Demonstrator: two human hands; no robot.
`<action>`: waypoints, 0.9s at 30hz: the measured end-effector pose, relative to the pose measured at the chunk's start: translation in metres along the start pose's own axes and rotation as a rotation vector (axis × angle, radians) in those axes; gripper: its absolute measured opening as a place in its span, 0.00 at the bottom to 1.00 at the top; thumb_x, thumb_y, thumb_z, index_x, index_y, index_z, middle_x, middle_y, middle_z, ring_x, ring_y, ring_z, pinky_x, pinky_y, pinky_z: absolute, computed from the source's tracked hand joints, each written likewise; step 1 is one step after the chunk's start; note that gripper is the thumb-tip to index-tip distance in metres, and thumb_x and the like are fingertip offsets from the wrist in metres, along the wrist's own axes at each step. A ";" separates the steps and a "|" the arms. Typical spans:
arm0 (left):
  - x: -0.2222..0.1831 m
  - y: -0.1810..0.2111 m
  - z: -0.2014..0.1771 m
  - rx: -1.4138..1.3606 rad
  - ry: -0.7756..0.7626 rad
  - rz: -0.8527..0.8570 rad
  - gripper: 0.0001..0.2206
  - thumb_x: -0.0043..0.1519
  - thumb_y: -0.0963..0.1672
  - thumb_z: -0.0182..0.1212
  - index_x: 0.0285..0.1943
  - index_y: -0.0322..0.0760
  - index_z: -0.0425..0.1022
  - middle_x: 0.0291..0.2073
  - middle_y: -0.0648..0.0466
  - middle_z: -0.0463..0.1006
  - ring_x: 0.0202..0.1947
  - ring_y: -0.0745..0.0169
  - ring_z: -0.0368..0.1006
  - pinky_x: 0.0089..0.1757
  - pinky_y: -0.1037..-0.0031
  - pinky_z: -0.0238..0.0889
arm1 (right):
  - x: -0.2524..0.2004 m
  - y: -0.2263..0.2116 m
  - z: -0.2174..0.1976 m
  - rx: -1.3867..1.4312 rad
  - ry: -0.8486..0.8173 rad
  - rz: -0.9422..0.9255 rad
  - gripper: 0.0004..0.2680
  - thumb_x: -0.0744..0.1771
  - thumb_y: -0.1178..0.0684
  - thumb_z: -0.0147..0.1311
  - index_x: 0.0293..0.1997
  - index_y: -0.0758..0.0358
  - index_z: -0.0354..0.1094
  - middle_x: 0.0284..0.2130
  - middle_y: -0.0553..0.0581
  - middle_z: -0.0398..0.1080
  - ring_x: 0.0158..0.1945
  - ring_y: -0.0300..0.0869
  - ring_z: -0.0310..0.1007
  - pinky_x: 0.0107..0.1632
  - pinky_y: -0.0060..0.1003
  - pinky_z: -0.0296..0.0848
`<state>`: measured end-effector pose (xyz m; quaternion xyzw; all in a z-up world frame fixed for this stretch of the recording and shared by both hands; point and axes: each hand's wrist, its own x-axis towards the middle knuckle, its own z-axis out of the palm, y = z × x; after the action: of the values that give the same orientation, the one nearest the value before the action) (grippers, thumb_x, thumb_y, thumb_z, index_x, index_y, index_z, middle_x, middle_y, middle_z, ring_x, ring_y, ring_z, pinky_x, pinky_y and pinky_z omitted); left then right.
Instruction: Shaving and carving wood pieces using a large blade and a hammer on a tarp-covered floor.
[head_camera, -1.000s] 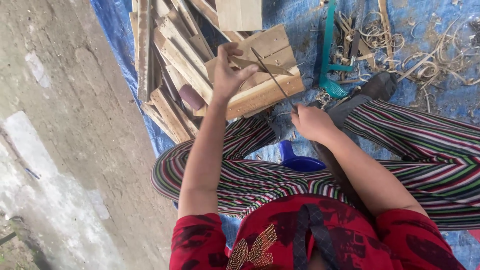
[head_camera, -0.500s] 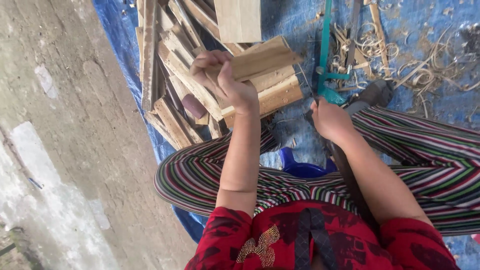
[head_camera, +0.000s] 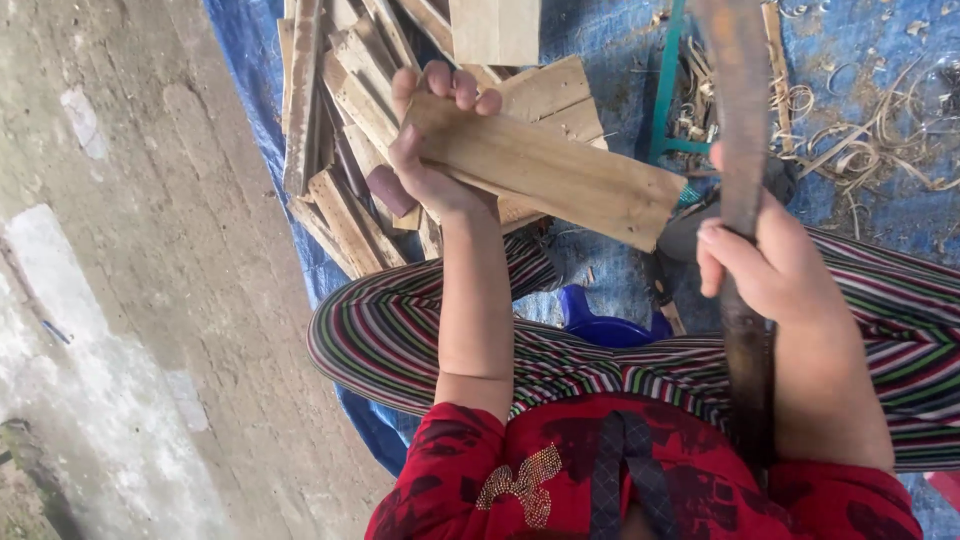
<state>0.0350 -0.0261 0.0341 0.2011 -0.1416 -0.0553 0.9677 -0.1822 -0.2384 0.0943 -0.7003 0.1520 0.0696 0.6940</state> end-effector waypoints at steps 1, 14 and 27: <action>0.000 -0.004 -0.003 0.002 -0.001 0.009 0.17 0.60 0.48 0.54 0.58 0.44 0.72 0.44 0.51 0.68 0.42 0.61 0.66 0.42 0.69 0.64 | -0.003 -0.002 0.001 -0.003 -0.007 -0.004 0.26 0.68 0.66 0.40 0.79 0.70 0.42 0.23 0.58 0.66 0.20 0.42 0.66 0.27 0.31 0.65; -0.008 -0.017 -0.020 -0.185 0.072 -0.045 0.34 0.66 0.52 0.60 0.76 0.28 0.60 0.59 0.43 0.75 0.56 0.51 0.75 0.57 0.59 0.69 | 0.009 0.032 0.013 0.195 -0.069 0.041 0.16 0.69 0.61 0.44 0.65 0.68 0.55 0.19 0.55 0.65 0.19 0.40 0.65 0.24 0.31 0.67; -0.053 -0.077 0.011 -0.575 -0.077 -0.386 0.31 0.75 0.58 0.47 0.79 0.37 0.58 0.69 0.41 0.72 0.69 0.43 0.70 0.66 0.56 0.63 | 0.007 0.039 -0.001 0.047 0.069 0.091 0.02 0.71 0.63 0.45 0.47 0.70 0.60 0.24 0.59 0.67 0.21 0.44 0.66 0.27 0.32 0.67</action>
<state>-0.0225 -0.0919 -0.0004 -0.0589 -0.1157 -0.2826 0.9504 -0.1879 -0.2402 0.0549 -0.6780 0.2091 0.0732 0.7008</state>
